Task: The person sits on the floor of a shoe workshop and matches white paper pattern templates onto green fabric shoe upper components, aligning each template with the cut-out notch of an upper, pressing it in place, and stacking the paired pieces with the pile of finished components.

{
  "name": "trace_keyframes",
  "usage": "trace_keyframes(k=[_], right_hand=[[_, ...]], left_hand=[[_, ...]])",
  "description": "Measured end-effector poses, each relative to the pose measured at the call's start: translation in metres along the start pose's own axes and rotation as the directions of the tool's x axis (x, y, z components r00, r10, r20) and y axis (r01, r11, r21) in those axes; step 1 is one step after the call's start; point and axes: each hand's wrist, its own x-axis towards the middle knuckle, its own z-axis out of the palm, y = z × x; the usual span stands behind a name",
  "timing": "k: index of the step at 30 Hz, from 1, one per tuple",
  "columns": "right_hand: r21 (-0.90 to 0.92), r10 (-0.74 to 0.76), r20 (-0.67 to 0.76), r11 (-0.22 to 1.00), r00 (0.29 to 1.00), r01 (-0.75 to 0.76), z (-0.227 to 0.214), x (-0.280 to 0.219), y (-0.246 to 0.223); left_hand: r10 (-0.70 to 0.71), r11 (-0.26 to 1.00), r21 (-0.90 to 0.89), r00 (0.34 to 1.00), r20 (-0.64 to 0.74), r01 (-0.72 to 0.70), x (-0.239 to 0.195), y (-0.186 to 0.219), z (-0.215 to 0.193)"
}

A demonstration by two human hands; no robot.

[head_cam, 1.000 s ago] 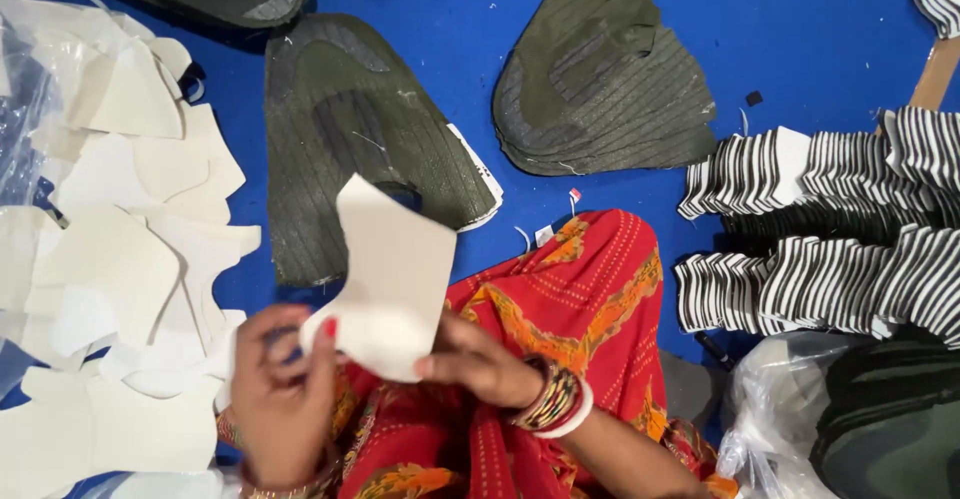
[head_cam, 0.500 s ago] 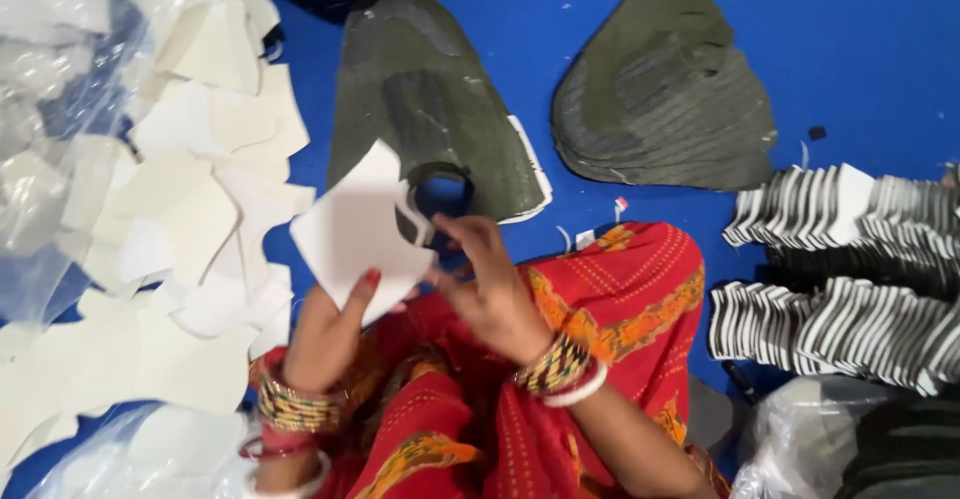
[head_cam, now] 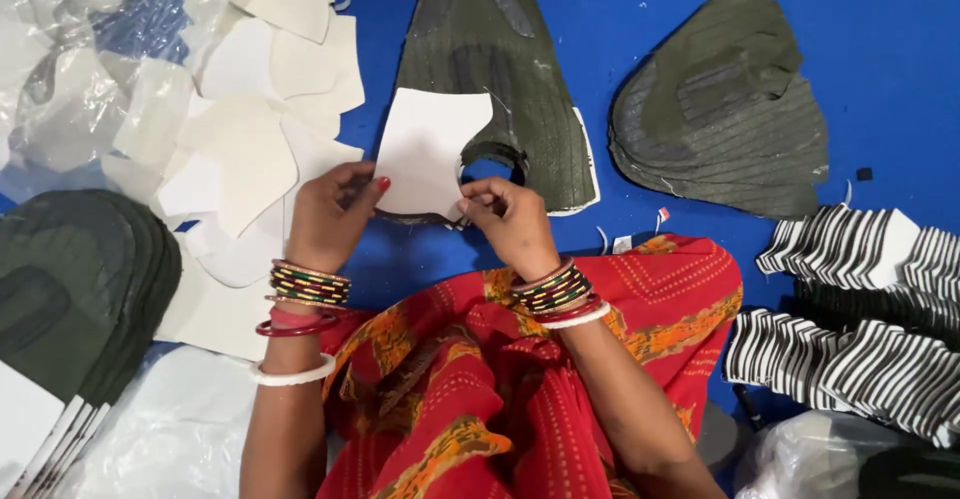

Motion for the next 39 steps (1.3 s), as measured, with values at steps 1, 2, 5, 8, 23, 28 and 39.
trace_keyframes(k=[1,2,5,8,23,28,39], right_hand=[[-0.002,-0.001,0.004,1.0,1.0,0.001,0.001,0.0,0.001],[-0.02,0.02,-0.002,1.0,1.0,-0.02,0.002,0.0,0.001],[-0.071,0.047,-0.014,0.996,0.999,-0.048,0.005,-0.001,0.0],[-0.135,0.048,-0.02,0.99,0.999,-0.051,0.006,-0.001,-0.004],[-0.264,-0.014,-0.124,0.964,0.992,-0.019,0.019,-0.004,-0.006],[-0.375,-0.114,-0.128,0.925,0.985,0.058,0.03,-0.009,-0.017],[-0.676,-0.492,0.036,0.629,0.87,0.384,0.031,-0.039,-0.015]], left_hand=[[-0.002,1.0,-0.002,1.0,-0.004,0.002,-0.001,-0.002,-0.001],[-0.008,1.0,0.02,1.0,-0.008,0.009,-0.001,-0.003,-0.001],[-0.013,0.998,0.059,1.0,-0.016,0.014,-0.001,-0.004,-0.002],[0.008,0.995,0.095,1.0,-0.03,-0.005,-0.002,-0.001,-0.002],[0.145,0.963,0.244,0.984,-0.106,-0.115,0.003,-0.019,0.007],[0.046,0.919,0.393,0.985,-0.168,0.024,0.001,-0.02,0.019],[0.515,0.509,0.722,0.838,0.182,-0.469,0.048,0.002,0.072]])
